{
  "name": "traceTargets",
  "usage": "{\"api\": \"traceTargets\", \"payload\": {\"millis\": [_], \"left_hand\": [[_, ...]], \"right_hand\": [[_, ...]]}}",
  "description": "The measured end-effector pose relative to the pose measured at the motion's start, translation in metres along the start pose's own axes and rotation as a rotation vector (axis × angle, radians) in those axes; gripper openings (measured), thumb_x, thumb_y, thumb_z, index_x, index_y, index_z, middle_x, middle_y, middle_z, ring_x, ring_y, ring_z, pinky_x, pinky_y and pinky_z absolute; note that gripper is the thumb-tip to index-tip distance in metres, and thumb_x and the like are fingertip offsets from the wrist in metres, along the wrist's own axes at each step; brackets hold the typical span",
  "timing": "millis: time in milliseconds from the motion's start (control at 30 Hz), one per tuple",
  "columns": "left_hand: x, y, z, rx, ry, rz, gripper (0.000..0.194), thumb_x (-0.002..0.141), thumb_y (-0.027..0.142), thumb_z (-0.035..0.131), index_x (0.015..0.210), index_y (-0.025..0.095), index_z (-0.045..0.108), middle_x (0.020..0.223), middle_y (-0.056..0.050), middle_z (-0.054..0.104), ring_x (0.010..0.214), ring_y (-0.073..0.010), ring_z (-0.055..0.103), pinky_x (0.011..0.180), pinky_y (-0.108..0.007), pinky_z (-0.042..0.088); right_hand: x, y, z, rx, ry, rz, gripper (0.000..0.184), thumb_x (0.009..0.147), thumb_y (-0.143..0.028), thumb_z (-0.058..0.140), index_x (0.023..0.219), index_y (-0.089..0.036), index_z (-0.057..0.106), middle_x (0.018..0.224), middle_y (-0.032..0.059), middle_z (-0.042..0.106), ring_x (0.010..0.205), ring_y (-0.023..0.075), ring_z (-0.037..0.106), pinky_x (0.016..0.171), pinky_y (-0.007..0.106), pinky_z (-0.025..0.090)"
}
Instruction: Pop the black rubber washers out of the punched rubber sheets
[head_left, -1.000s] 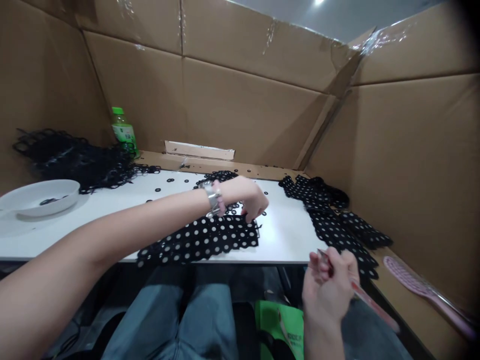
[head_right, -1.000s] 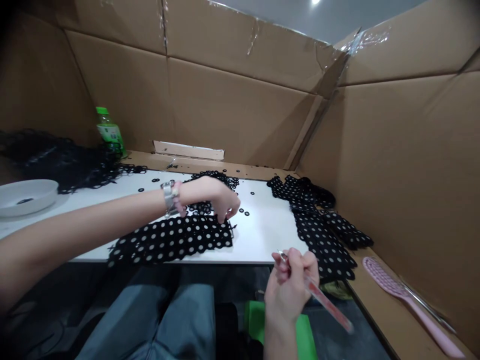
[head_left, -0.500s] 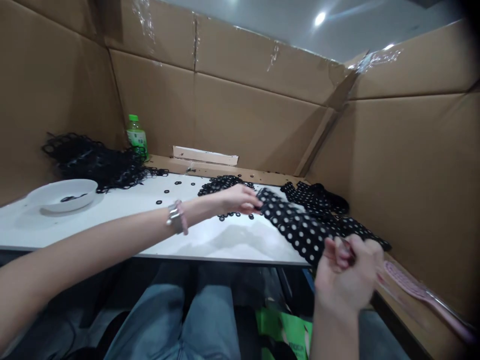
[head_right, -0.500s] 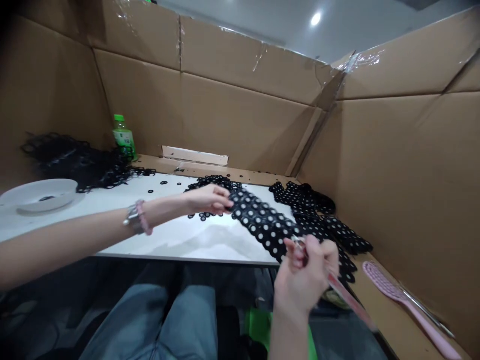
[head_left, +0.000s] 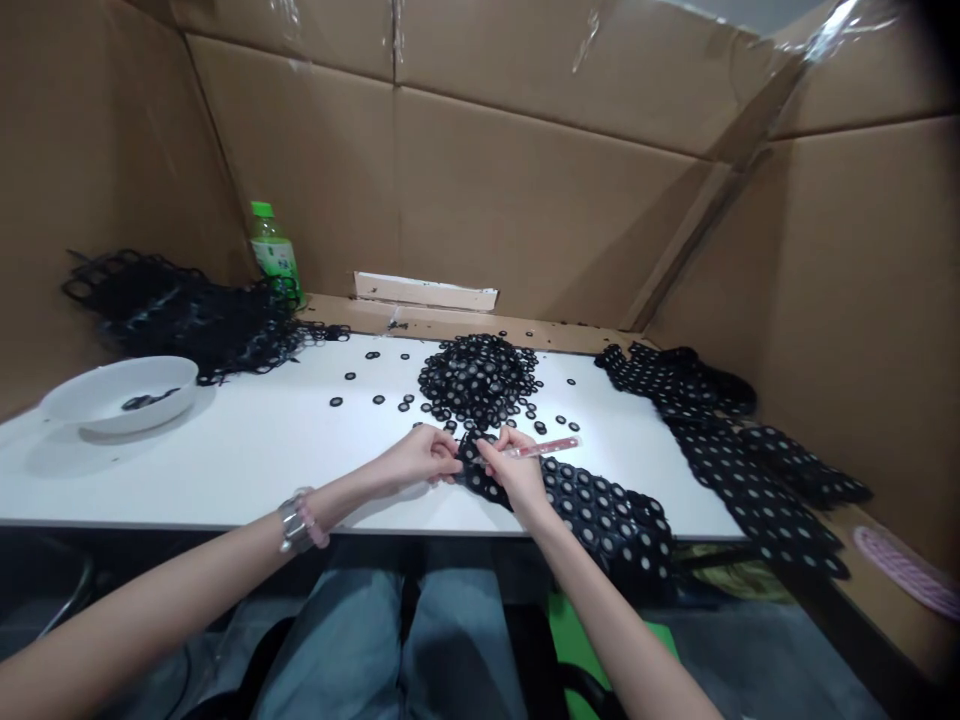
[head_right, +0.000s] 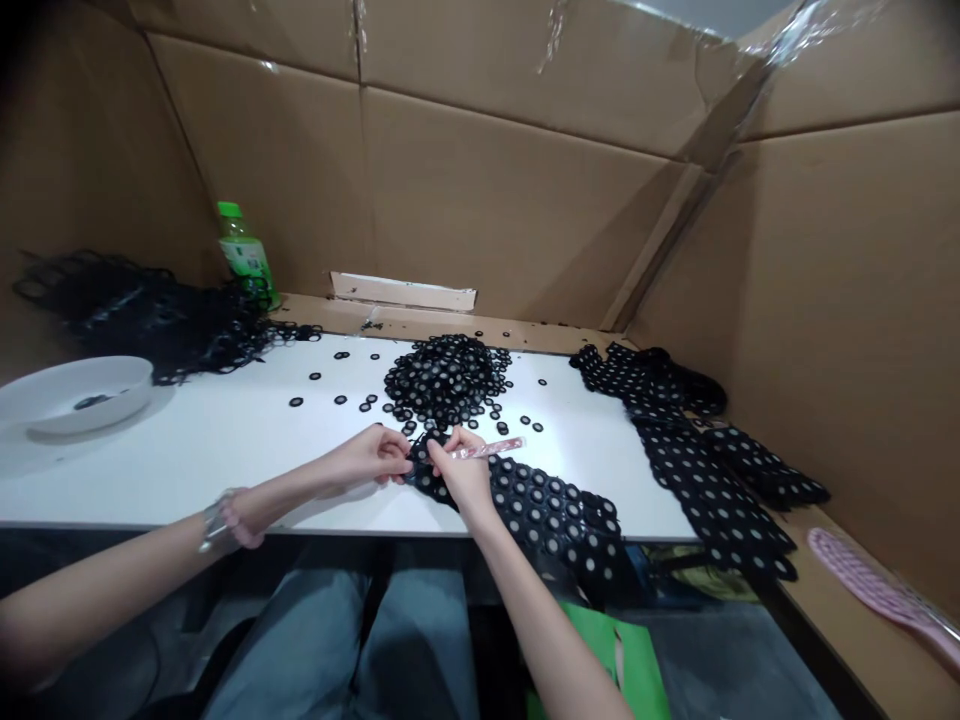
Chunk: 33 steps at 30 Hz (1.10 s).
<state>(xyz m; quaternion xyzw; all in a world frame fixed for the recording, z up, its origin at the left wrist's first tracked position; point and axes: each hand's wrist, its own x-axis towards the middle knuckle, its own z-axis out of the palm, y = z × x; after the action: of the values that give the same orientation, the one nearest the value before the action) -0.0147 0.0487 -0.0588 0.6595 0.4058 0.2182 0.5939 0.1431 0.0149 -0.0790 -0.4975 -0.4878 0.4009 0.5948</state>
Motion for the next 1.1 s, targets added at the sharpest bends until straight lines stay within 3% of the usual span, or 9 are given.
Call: {"api": "traceTargets", "payload": {"millis": [167, 400, 667, 767, 933, 1100], "left_hand": [[0.005, -0.007, -0.002, -0.068, -0.01, 0.012, 0.016, 0.064, 0.02, 0.065, 0.073, 0.012, 0.056, 0.053, 0.001, 0.06, 0.049, -0.0099, 0.054, 0.049, -0.02, 0.04], [0.006, -0.008, 0.0, -0.127, 0.003, 0.018, 0.017, 0.061, 0.017, 0.067, 0.073, 0.012, 0.055, 0.052, 0.001, 0.06, 0.05, -0.011, 0.056, 0.053, -0.022, 0.043], [0.007, -0.012, -0.001, -0.267, -0.002, -0.025, 0.021, 0.056, 0.019, 0.07, 0.069, 0.011, 0.055, 0.053, 0.003, 0.058, 0.05, -0.01, 0.056, 0.057, -0.024, 0.048], [0.005, -0.008, 0.0, -0.209, -0.001, -0.007, 0.018, 0.057, 0.02, 0.067, 0.068, 0.012, 0.054, 0.051, 0.004, 0.056, 0.048, -0.0089, 0.054, 0.055, -0.023, 0.046], [0.01, 0.003, -0.002, 0.055, -0.09, -0.016, 0.021, 0.068, 0.033, 0.059, 0.063, 0.015, 0.051, 0.049, 0.003, 0.054, 0.045, -0.0101, 0.052, 0.045, -0.02, 0.039], [0.026, 0.002, -0.008, 0.307, -0.104, 0.063, 0.033, 0.074, 0.039, 0.053, 0.052, 0.016, 0.044, 0.04, 0.003, 0.048, 0.039, -0.0094, 0.045, 0.041, -0.02, 0.03]], "right_hand": [[-0.003, -0.003, -0.003, -0.164, -0.042, 0.024, 0.026, 0.067, -0.018, 0.056, 0.052, -0.021, 0.034, 0.037, -0.0081, 0.043, 0.034, 0.0082, 0.041, 0.037, 0.019, 0.025], [-0.004, -0.008, 0.002, -0.236, -0.082, 0.027, 0.025, 0.066, -0.017, 0.054, 0.053, -0.022, 0.033, 0.042, -0.0079, 0.039, 0.039, 0.0111, 0.047, 0.04, 0.02, 0.03], [-0.006, -0.009, 0.007, -0.512, -0.109, -0.193, 0.028, 0.067, -0.013, 0.05, 0.048, -0.02, 0.03, 0.044, -0.0069, 0.033, 0.044, 0.009, 0.032, 0.045, 0.023, 0.024], [-0.005, -0.01, 0.006, -0.45, -0.11, -0.15, 0.027, 0.066, -0.014, 0.05, 0.048, -0.02, 0.03, 0.042, -0.0072, 0.033, 0.042, 0.0086, 0.033, 0.044, 0.022, 0.024], [0.005, -0.011, -0.003, -0.033, -0.107, 0.152, 0.025, 0.063, -0.018, 0.054, 0.052, -0.022, 0.033, 0.036, -0.0096, 0.038, 0.033, 0.0067, 0.034, 0.036, 0.019, 0.02], [0.019, -0.007, -0.008, 0.061, -0.106, 0.134, 0.026, 0.062, -0.015, 0.055, 0.052, -0.021, 0.032, 0.037, -0.0106, 0.038, 0.031, 0.0055, 0.034, 0.034, 0.017, 0.018]]}}
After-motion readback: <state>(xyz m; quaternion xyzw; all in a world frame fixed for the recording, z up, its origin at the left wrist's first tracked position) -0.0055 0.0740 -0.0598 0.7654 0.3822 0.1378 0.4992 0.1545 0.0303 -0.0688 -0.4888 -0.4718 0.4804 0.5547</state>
